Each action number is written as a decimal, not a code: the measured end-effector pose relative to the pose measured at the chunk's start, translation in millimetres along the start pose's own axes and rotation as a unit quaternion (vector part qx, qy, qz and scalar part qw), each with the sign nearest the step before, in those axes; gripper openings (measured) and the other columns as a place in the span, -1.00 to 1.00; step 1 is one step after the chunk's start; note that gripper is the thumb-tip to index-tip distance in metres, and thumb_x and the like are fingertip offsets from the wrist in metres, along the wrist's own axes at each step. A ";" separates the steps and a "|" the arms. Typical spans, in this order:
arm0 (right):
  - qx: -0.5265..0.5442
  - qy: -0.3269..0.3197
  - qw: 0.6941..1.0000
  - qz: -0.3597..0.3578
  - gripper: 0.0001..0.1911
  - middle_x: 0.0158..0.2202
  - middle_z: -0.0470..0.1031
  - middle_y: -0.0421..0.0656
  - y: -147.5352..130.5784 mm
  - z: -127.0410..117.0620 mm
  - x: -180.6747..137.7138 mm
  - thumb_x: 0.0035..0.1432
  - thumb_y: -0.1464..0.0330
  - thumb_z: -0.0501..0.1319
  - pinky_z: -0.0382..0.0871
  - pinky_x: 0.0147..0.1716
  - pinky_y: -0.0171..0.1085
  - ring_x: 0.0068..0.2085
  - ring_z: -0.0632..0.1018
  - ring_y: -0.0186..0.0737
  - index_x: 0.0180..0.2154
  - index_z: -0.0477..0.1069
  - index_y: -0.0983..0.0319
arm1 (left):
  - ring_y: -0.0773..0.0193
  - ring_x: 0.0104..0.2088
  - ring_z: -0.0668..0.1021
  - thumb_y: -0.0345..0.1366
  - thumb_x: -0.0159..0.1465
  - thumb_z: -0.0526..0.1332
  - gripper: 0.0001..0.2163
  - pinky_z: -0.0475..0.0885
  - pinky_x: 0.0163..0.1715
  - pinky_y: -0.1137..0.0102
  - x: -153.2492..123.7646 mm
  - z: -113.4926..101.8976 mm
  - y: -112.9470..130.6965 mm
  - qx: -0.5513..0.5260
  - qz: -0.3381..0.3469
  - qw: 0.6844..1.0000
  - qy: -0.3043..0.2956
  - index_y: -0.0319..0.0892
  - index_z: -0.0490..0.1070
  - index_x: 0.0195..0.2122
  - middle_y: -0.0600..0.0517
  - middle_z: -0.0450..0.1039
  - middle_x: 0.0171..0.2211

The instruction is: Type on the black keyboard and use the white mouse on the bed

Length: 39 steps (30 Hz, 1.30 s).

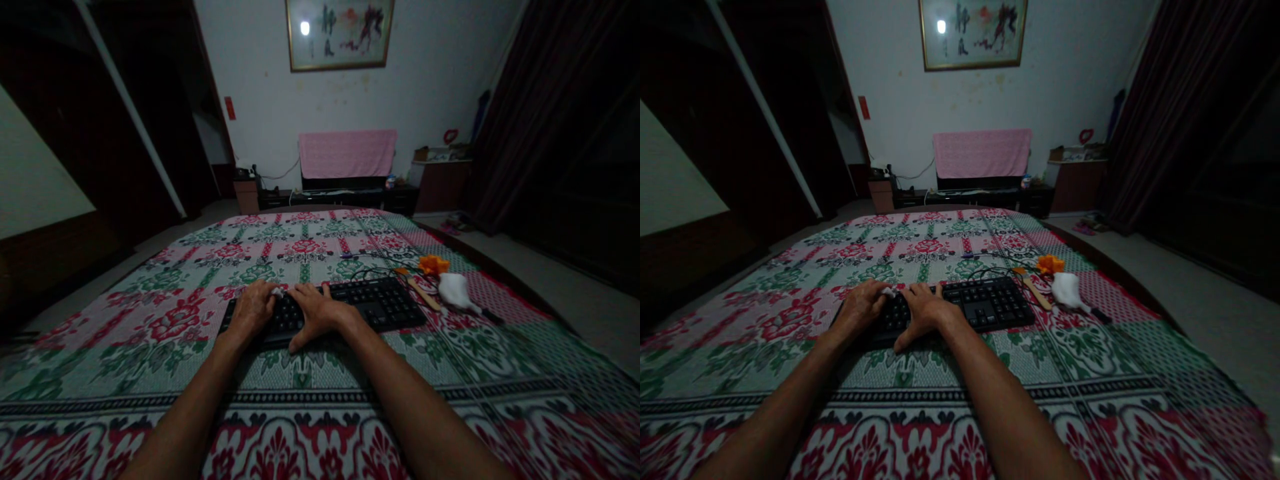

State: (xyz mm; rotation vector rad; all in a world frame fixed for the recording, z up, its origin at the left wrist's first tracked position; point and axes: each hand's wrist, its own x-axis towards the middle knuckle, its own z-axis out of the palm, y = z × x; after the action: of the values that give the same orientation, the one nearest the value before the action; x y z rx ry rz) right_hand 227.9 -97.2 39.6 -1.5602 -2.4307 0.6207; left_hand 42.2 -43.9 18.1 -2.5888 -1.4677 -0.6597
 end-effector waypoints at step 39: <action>-0.005 0.004 0.999 -0.032 0.26 0.31 -0.05 0.10 4.5 -0.1 -3.9 -0.39 -0.15 0.35 -0.41 0.19 0.30 0.31 -0.07 0.18 0.28 -0.07 0.21 | 0.23 -0.22 0.47 -0.46 0.19 0.02 -0.73 0.33 -0.15 0.39 2.6 -4.3 6.8 0.023 0.018 0.997 -0.077 -0.14 0.47 -0.22 -0.02 0.45 -0.28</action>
State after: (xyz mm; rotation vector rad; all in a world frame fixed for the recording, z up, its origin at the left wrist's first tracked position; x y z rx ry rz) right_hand 233.2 -99.1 37.9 -1.4795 -2.4706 0.5914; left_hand 47.6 -46.7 23.9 -2.6778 -1.4536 -0.4248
